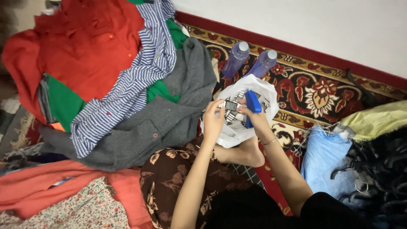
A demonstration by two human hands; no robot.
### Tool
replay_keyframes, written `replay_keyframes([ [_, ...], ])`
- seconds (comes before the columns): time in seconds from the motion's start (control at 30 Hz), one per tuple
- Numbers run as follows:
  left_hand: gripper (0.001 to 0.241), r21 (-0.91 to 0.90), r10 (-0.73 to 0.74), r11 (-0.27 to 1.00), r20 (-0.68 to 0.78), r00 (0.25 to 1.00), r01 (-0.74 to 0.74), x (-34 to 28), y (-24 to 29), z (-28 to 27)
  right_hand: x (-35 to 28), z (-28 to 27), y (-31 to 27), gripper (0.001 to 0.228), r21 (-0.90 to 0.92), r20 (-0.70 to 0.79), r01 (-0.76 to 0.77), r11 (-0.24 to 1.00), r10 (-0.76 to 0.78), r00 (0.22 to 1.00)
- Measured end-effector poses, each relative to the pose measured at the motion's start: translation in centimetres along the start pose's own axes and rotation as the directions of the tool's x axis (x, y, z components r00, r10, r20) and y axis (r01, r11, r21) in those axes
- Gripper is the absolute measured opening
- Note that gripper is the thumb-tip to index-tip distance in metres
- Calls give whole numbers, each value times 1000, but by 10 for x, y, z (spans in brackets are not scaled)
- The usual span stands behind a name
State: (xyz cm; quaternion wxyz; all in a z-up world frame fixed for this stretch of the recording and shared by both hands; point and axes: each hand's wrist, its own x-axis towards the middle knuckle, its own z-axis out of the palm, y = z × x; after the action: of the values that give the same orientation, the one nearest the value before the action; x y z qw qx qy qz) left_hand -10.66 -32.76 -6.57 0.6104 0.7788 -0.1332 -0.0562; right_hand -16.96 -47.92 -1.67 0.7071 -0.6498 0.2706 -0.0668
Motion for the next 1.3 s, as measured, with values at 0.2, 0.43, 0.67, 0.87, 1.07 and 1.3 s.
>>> replay_keyframes([
  [0.2,37,-288,-201,945,-146,969,153,4,3,-42,-10,18,-7,41,86,42,55,995,-59,997],
  [0.43,45,-597,-216,800,-188,958,63,-21,50,-97,-32,85,-40,32,97,146,111,989,-125,981],
  [0.67,35,-620,-261,776,-143,955,119,-52,69,-148,-45,157,-48,28,137,192,157,978,-182,964],
  [0.87,26,-408,-229,906,-256,939,110,-64,24,-186,-59,210,-36,29,49,403,252,966,-250,880],
  [1.07,30,-472,-276,882,-539,796,-13,-74,-6,-199,-87,226,-55,31,67,483,177,982,-187,855],
  [1.3,32,-434,-258,900,-601,757,-37,-71,8,-203,-86,214,-47,49,132,672,-187,974,51,739],
])
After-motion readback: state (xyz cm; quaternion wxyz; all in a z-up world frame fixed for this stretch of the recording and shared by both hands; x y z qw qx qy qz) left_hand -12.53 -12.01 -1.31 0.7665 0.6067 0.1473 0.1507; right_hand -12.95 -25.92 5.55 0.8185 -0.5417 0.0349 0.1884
